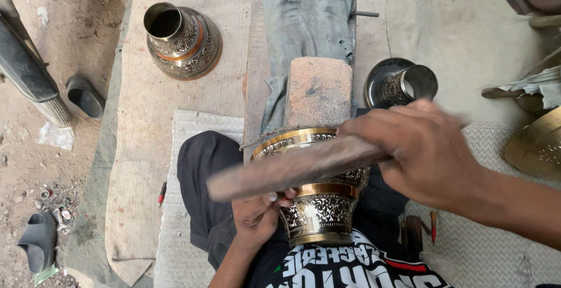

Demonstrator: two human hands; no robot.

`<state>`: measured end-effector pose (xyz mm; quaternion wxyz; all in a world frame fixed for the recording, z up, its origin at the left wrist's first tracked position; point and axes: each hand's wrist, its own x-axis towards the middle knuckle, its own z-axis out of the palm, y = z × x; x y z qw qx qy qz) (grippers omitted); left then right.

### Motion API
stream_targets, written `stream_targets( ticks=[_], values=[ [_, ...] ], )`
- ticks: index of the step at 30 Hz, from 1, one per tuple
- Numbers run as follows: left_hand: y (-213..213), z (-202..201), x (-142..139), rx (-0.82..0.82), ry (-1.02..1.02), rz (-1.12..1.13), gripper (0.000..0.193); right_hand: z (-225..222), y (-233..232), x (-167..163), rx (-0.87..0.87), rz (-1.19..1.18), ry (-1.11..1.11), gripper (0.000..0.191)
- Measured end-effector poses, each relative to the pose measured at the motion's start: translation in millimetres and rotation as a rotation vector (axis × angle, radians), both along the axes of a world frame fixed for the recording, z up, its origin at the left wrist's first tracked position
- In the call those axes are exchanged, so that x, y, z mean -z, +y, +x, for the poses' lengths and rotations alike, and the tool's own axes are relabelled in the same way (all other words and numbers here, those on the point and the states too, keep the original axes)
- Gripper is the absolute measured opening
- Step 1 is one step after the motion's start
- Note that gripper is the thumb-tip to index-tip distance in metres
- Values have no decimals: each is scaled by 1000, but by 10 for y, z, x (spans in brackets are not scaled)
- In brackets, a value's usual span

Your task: The person sits on the floor holding an engraved brass vessel against a stone block and repeatedly strikes a chisel with a wooden mallet to carve decorative patterns into the metal, occasionally repositioning the vessel and touching the surface with a marker before resuming chiseling.

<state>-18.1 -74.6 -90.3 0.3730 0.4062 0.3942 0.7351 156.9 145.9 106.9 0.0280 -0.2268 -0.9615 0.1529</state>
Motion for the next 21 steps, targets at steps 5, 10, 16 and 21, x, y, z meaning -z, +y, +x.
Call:
stream_targets(
  ticks=[5,10,16,21],
  values=[
    [0,-15,-7,-32,128,-90,47,-45,-37,-58,-121,249,23,27],
    [-8,-16,-4,-81,203,-23,45,-91,-57,-112,-92,166,36,34],
    [-108,42,167,-35,60,-40,41,-91,-35,-18,-92,68,4,27],
    [-208,77,428,-102,155,13,38,-78,-42,-8,-52,20,52,42]
  ],
)
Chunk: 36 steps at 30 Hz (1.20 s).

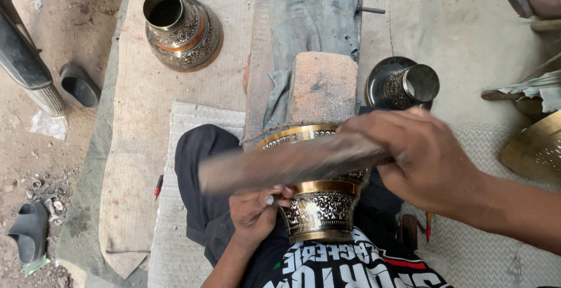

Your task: The person sits on the floor holding an engraved brass vessel against a stone block and repeatedly strikes a chisel with a wooden mallet to carve decorative patterns into the metal, occasionally repositioning the vessel and touching the surface with a marker before resuming chiseling.

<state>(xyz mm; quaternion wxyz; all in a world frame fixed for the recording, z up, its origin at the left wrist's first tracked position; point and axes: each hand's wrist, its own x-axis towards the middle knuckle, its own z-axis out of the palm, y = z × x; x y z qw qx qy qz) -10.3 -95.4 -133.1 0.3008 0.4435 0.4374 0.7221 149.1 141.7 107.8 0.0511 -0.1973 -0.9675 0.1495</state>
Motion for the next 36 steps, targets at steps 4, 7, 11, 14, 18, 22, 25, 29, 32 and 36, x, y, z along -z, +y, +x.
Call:
stream_targets(
  ticks=[4,7,11,14,18,22,25,29,32,36],
  values=[
    [-5,13,90,15,-80,-34,36,-43,-39,-53,-67,134,44,27],
    [-14,-23,87,64,-106,57,35,-69,-60,-68,-1,-73,130,32],
    [-44,-47,63,-29,2,-24,38,-36,-89,-53,-128,334,68,18],
    [-68,-63,5,-195,116,-135,38,20,-127,-32,73,-246,175,32],
    [16,-222,-179,-127,211,-112,15,188,-124,46,32,187,-128,34],
    [152,-413,-524,-236,-211,-295,21,533,-31,393,425,-11,-72,39],
    [335,-530,-798,-237,-396,-341,41,892,-189,889,881,-336,115,33],
    [639,-423,-1150,61,-198,-289,37,1265,-633,1588,937,-677,614,39],
    [938,-258,-1398,220,296,-594,44,1411,-1053,1904,1047,-839,713,42],
    [1346,-18,-1625,504,548,-392,44,1429,-1366,2035,1231,-730,575,46]
  ],
)
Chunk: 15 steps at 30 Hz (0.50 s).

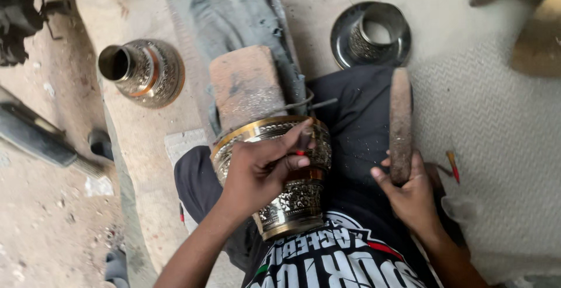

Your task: The person sits on the floor holding an engraved brass vessel against a stone block and repeatedly strikes a chisel with a wooden mallet to carve decorative patterns into the metal, occasionally repositioning the vessel and touching the surface with a marker before resuming chiseling.

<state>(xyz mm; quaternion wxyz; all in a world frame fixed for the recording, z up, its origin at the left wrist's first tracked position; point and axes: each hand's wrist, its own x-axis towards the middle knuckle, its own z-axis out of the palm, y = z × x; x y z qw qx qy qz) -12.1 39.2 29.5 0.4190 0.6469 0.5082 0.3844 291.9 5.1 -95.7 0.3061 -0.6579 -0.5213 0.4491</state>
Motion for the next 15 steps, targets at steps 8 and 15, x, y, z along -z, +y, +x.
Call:
stream_targets(
  ticks=[8,15],
  values=[
    [294,79,-64,381,456,31,60,-152,-4,-289,-181,91,-339,47],
    [200,70,-18,391,460,94,83,23,56,-371,-237,264,-258,54]
  ],
)
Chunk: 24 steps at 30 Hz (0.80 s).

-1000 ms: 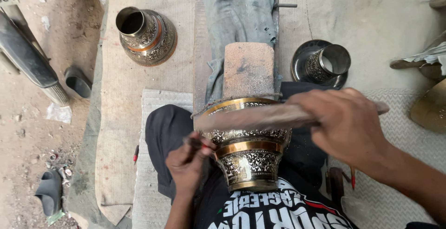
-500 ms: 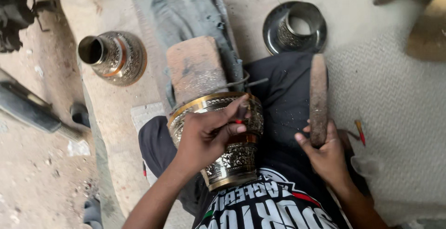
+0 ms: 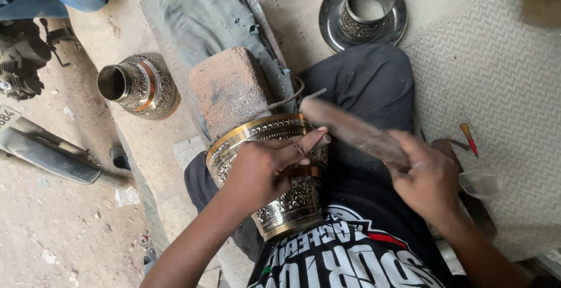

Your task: The person sits on the floor holding an engraved brass vessel against a stone block and repeatedly strikes a chisel with a wooden mallet to carve decorative patterns into the metal, occasionally repositioning the vessel and touching the surface with a marker before resuming chiseling.

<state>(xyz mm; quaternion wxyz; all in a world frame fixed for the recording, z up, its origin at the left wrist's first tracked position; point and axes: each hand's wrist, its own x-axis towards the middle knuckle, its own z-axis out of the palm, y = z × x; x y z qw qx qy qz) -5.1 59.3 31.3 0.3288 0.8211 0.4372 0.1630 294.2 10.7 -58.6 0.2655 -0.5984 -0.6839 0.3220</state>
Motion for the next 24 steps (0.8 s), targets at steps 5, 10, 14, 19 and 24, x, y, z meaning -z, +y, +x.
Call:
stream_targets(
  ticks=[5,10,14,19,24],
  values=[
    [-32,7,18,34,88,23,71,111,17,-57,69,-81,-179,63],
    [-93,-19,32,-26,-21,70,70,159,15,-174,35,119,-56,49],
    [-80,-21,46,-36,-39,78,71,120,30,-199,169,-145,321,31],
    [-104,-20,20,-26,51,64,69,69,48,-234,114,-1,83,41],
    [-120,-28,30,-84,-66,66,69,25,99,-296,113,-91,-42,40]
  ],
)
